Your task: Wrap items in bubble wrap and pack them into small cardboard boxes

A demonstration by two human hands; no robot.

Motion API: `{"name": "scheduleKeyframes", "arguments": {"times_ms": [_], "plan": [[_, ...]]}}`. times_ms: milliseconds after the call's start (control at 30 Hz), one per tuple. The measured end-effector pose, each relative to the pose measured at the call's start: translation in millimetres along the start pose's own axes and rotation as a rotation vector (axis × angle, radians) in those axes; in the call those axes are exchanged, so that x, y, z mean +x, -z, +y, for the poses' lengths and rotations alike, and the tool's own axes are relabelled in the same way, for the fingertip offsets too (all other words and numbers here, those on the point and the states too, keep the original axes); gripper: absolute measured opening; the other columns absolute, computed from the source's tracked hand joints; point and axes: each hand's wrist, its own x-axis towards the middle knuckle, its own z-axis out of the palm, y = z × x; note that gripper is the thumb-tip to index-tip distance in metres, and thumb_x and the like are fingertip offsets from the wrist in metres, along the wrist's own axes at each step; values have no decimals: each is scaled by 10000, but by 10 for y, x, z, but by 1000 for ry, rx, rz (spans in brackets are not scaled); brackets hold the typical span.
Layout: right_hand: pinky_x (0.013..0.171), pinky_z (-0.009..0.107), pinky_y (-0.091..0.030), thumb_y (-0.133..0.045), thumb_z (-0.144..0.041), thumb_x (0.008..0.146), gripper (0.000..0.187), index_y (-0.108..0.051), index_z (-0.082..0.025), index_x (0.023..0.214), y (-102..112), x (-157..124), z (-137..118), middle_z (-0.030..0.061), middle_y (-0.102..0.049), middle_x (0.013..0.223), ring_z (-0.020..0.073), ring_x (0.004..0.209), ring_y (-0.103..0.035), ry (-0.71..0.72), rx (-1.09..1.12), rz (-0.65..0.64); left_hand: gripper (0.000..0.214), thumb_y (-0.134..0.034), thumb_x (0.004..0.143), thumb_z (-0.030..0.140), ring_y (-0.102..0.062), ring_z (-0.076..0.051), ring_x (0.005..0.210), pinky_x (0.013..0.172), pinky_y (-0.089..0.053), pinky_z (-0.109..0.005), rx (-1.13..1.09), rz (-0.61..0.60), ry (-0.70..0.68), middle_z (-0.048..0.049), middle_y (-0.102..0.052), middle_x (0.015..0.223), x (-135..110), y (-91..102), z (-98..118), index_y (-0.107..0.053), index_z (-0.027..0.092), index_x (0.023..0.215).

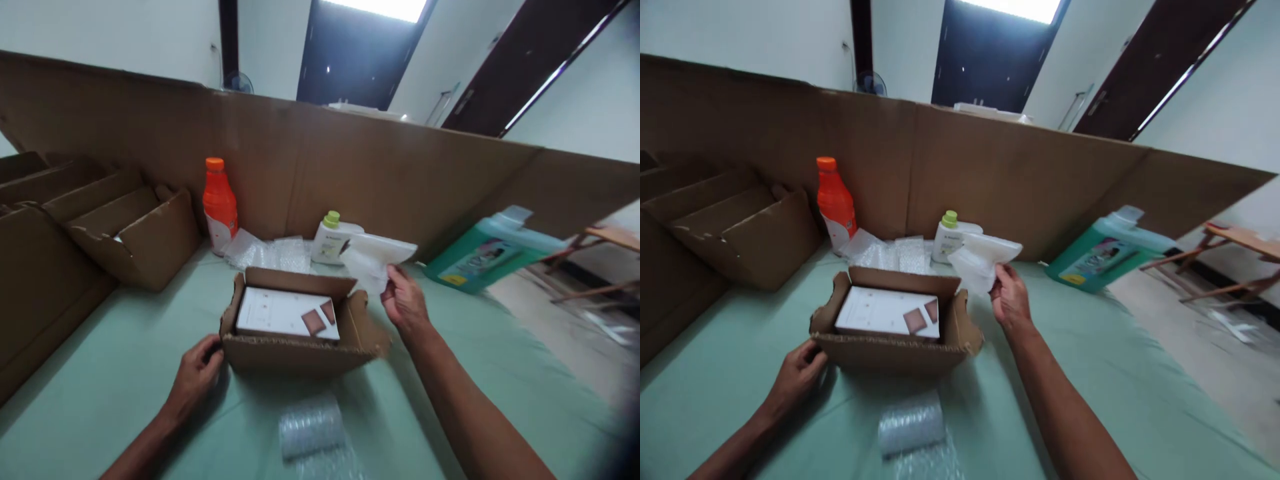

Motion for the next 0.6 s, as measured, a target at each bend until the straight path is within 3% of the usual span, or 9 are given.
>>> {"name": "scheduleKeyframes", "arguments": {"times_ms": [167,267,333,467,533,600], "plan": [[708,315,-622,-826,-400,646,332,-659,-226,874,909,-891,-417,-31,-719,770,186,718,-706,-126,-5,202,248,-572,853,335,-692,-207,874,806,-549,-305,37,73,-50,-69,-720,961,-287,239,375,-716,165,963],[568,268,-586,-829,-441,671,366,-695,-241,946,1103,-1567,-585,-11,-748,825,177,633,-687,-266,-132,177,204,-576,884,289,-692,-200,893,804,-555,-301,32,10,-155,-70,-718,974,-609,227,691,-719,182,982],[515,270,-552,-821,-499,682,413,-707,-243,985,1010,-1981,-614,16,-757,834,187,587,-676,-412,-203,47,225,-591,882,242,-688,-210,962,825,-564,-312,44,-50,-276,-87,-715,1064,-859,115,903,-705,196,1071],[539,257,-513,-783,-536,748,433,-683,-229,1035,499,-2563,-517,23,-741,787,170,575,-656,-679,-82,-282,364,-645,835,174,-612,-286,1184,983,-526,-438,100,-144,-588,-133,-643,1283,-1279,-179,1215,-658,229,1194],[596,249,-510,-817,-522,725,491,-668,-222,1084,247,-2725,-441,29,-743,838,161,637,-663,-754,53,-447,398,-656,838,184,-585,-310,1212,1012,-495,-493,136,-176,-613,-140,-637,1287,-1380,-276,1257,-637,233,1233],[706,266,-522,-876,-474,668,582,-657,-218,1142,69,-2823,-378,51,-743,964,170,760,-680,-774,174,-609,450,-662,852,213,-589,-300,1192,996,-499,-488,137,-217,-515,-140,-636,1273,-1409,-316,1214,-594,226,1297]]}}
